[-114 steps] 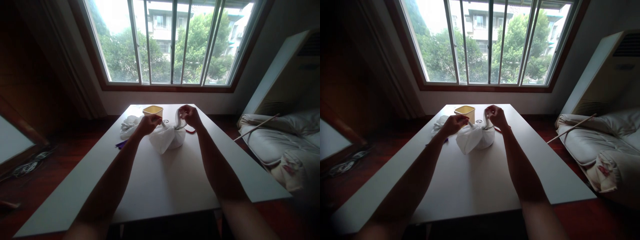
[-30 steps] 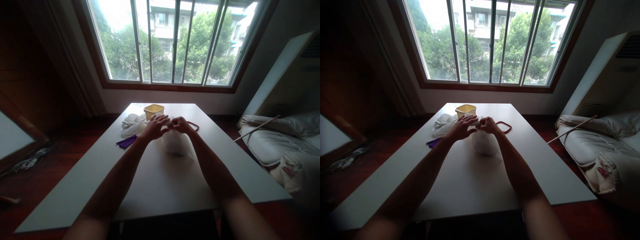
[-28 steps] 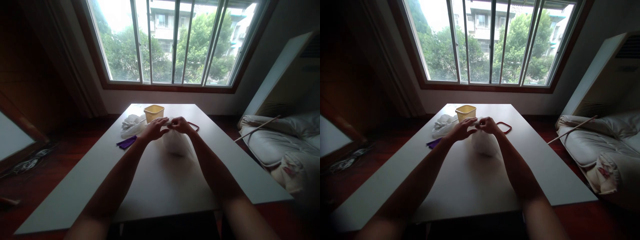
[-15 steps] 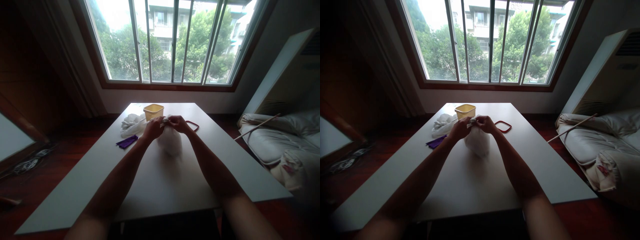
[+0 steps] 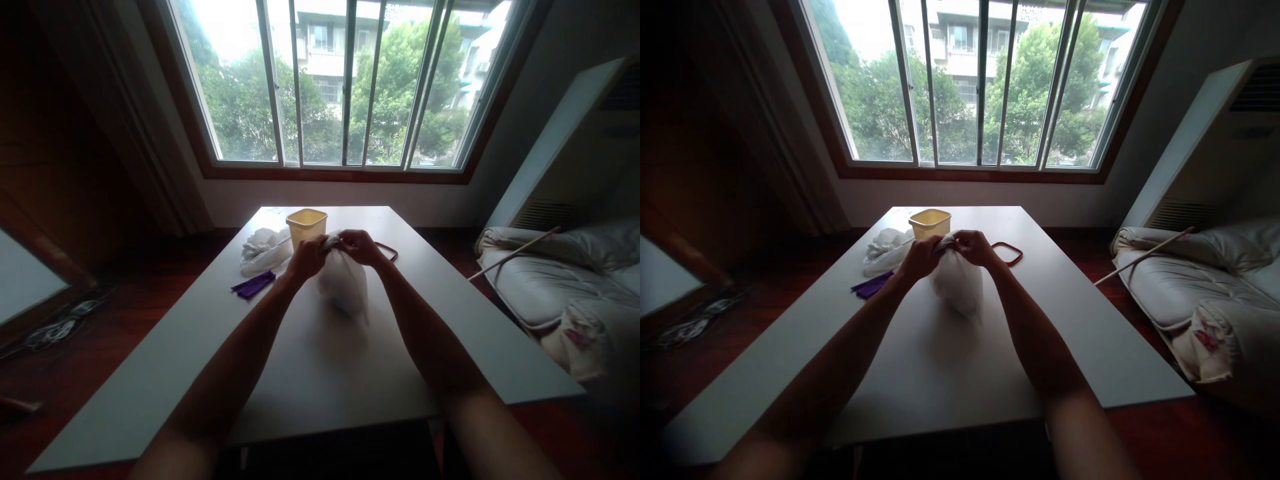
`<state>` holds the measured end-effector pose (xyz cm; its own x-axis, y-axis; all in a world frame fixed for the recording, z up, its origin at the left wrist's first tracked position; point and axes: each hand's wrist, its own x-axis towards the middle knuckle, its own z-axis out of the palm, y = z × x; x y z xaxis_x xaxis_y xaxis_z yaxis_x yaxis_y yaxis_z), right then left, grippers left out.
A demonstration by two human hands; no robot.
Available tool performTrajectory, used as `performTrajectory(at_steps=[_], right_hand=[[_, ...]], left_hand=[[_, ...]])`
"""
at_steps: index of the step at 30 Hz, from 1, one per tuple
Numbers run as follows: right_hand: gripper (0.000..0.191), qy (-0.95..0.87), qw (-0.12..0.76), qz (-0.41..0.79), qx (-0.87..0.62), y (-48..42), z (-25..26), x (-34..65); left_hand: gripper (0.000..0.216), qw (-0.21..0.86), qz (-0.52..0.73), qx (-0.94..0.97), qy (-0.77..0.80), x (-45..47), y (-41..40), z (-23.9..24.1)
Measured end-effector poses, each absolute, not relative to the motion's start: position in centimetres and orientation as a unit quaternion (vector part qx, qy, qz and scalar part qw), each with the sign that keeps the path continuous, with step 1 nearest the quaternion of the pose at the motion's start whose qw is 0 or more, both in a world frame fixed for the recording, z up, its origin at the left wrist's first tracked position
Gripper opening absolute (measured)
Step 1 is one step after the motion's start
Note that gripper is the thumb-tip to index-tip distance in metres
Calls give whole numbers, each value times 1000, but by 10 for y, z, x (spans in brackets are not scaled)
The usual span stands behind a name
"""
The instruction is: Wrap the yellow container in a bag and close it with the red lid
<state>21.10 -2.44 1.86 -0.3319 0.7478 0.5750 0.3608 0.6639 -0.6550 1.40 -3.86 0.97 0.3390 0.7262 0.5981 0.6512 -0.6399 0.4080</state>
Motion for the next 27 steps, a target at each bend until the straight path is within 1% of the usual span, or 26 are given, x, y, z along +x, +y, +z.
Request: performTrajectory(at_steps=[4,6,10,14,19,23,27], right_hand=[[29,-772,476,211,-364,-25,26,225],[31,-764,486,208,-369,-24,29,233],[33,-738,498,196,-411,-21,33,248],[34,-711,514,169,-448,-20,38,258],[33,-696,519,137,-477,-22,44,266],[32,-687,524,131,-487,-23,47,270],[33,-680,528,136,-490,-20,47,275]], left_hand=[[54,30,429,823,371,17,-33,2],[57,17,433,815,384,17,-30,-1],[51,7,448,781,436,15,-22,-10],[51,9,439,739,511,11,-2,-16],[50,-33,419,714,560,8,37,-9],[43,-38,372,712,594,9,58,-5],[30,-51,376,695,610,11,65,-10]])
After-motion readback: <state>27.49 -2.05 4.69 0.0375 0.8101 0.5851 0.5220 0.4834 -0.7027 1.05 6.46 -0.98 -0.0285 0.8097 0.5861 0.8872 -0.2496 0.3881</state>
